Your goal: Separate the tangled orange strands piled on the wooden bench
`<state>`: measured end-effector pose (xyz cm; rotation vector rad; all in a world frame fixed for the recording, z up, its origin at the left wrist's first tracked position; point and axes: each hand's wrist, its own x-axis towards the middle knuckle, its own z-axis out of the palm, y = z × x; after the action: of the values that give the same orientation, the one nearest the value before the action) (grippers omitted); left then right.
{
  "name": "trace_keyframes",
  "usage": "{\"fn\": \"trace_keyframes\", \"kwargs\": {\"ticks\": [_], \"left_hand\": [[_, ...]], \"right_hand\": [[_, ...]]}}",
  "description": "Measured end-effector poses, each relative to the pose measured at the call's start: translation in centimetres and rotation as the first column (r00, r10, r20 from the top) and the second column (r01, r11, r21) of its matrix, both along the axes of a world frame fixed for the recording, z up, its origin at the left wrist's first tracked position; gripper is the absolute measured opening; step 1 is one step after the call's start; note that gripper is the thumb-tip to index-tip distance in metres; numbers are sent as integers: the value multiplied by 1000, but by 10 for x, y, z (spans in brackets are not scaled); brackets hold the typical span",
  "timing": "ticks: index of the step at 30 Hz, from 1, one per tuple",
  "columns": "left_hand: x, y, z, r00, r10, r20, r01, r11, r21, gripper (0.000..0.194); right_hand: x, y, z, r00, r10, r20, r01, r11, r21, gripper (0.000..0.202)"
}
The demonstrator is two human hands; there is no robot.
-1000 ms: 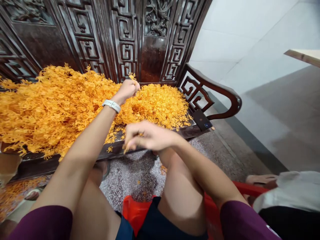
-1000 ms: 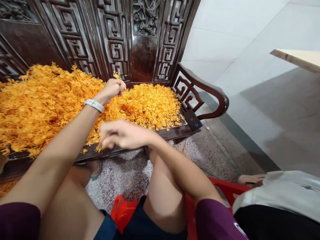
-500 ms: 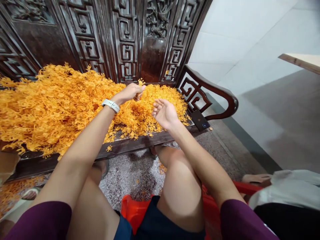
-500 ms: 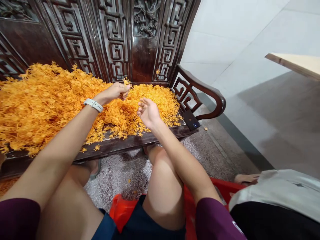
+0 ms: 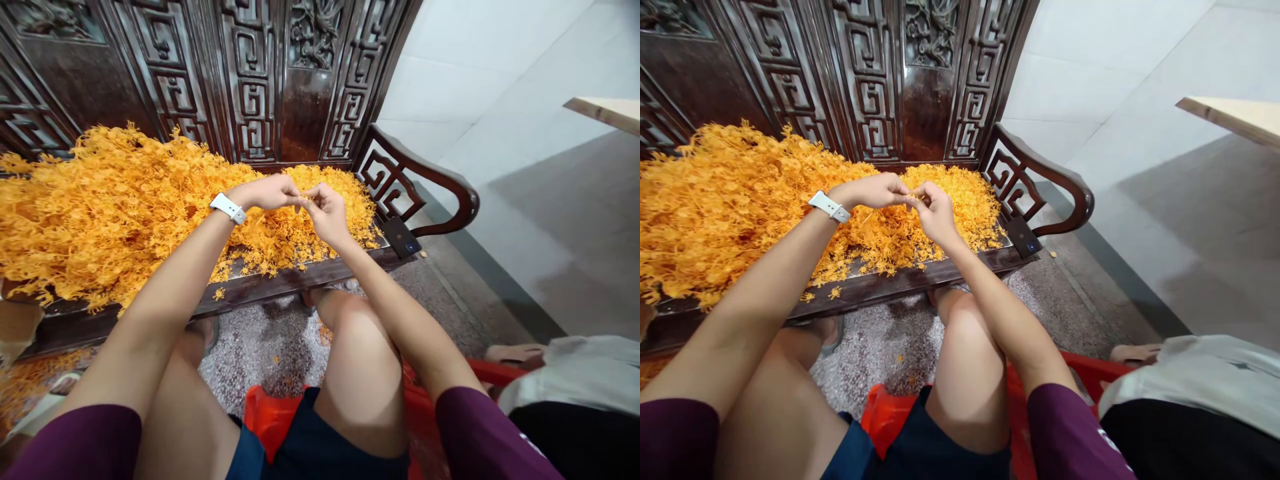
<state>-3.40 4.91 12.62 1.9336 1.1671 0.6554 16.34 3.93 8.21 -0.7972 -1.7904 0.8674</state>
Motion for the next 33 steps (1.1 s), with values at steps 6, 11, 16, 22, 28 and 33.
{"fn": "trace_keyframes", "kwargs": {"ticks": [6,11,16,22,28,33], "left_hand": [[-15,7,4,966,247,76,-258,912,320,28],[-34,6,10,783,445,435,-517,854,58,25],[-39,1,25,618,485,619,-584,810,-52,29],[-42,-6,40,424,511,748,-574,790,-215,30],[-23,-4,46,260,475,841,-505,809,-301,37],[3,3,40,236,470,850,-466,823,-326,39]], "right_hand": [[-18,-81,42,853,411,322,-502,815,290,26],[-26,-139,65,217,874,435,-946,298,-127,21],[-13,-78,63,755,595,-277,-656,690,-306,24],[-14,-37,40,898,136,-418,-383,709,-592,53],[-36,-46,17,975,76,-207,-156,901,-406,61],[-37,-43,17,979,196,-61,-204,961,-188,40]]}}
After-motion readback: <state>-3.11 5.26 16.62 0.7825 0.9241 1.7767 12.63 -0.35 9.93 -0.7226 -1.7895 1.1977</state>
